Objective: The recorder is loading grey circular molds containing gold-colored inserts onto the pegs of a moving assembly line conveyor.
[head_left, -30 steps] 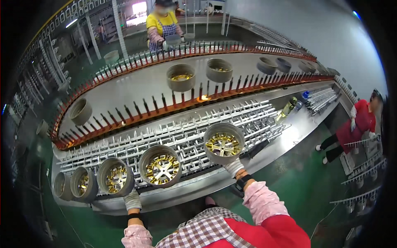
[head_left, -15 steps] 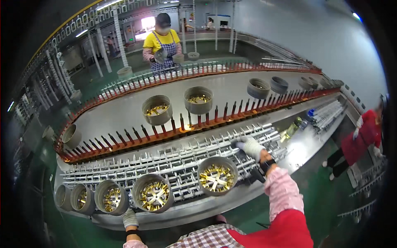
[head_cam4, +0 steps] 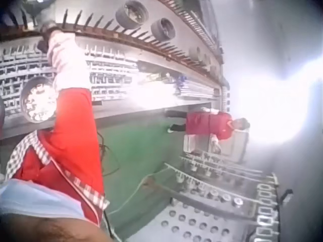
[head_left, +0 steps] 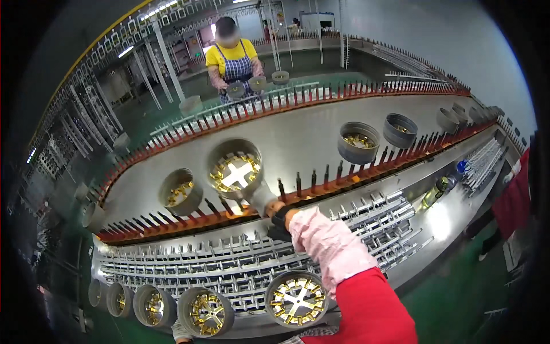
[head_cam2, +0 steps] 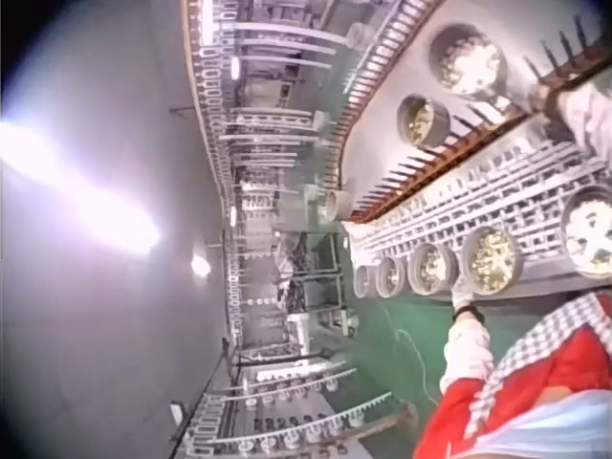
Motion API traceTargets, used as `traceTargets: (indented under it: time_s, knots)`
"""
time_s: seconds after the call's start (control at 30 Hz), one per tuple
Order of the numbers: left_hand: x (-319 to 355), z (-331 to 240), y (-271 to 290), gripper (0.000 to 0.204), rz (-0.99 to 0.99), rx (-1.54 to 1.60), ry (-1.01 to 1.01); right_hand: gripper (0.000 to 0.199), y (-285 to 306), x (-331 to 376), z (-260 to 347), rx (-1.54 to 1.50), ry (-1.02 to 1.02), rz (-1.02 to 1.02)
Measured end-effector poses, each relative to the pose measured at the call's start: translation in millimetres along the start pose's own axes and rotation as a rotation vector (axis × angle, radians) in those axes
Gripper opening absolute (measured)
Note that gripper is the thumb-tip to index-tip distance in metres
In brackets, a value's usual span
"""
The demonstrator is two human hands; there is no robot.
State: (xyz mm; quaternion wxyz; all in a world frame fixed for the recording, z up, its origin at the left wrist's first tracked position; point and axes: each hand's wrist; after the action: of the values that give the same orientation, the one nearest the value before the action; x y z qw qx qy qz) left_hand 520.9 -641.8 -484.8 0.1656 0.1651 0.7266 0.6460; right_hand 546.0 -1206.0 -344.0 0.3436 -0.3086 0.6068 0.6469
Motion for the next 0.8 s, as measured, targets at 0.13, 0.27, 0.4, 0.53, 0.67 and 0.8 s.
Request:
traceTargets:
  time_s: [0.13,0.27,0.4,0.53,0.67,0.8]
  knots:
    - [-20.3,-88.9,54.5,0.033,0.176,0.151,0.168,0.027,216.7,-69.3,-15.6,0.144,0.006,0.591]
    - [-20.4,-58.2,36.5,0.033,0.168,0.073,0.096,0.024,330.1,-23.7,-45.8,-0.203,-0.209,0.224]
    - [-23.0,-41.2,26.2,0.033,0.183,0.009,0.046,0.024,389.4,92.3,-45.8,0.062,-0.297,0.208]
    - [-49.6,-46.0,-16.2,0.027,0.21,-0.112,-0.156,0.021,401.6,285.4,-9.0,0.255,-0.812,0.215]
    - [-57.3,91.4,-107.8,0.017,0.048,-0.637,-0.075,0.025,297.7,422.2,-17.4,0.247,-0.704,0.254]
    - [-70.7,82.8,-110.1,0.016,-0.069,-0.651,-0.231,0.025,308.1,348.8,25.7,1.271,-0.451,0.676]
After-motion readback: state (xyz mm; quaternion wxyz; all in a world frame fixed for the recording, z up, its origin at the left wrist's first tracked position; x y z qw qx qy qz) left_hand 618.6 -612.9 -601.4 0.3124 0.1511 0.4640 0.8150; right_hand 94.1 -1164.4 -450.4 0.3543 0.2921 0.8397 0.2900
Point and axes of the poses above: each hand's wrist, its own x-axis away from the middle knuckle, its own y-axis out of the back of the hand, z = x × y, and after that the axes turned 5 degrees about x, right-handed
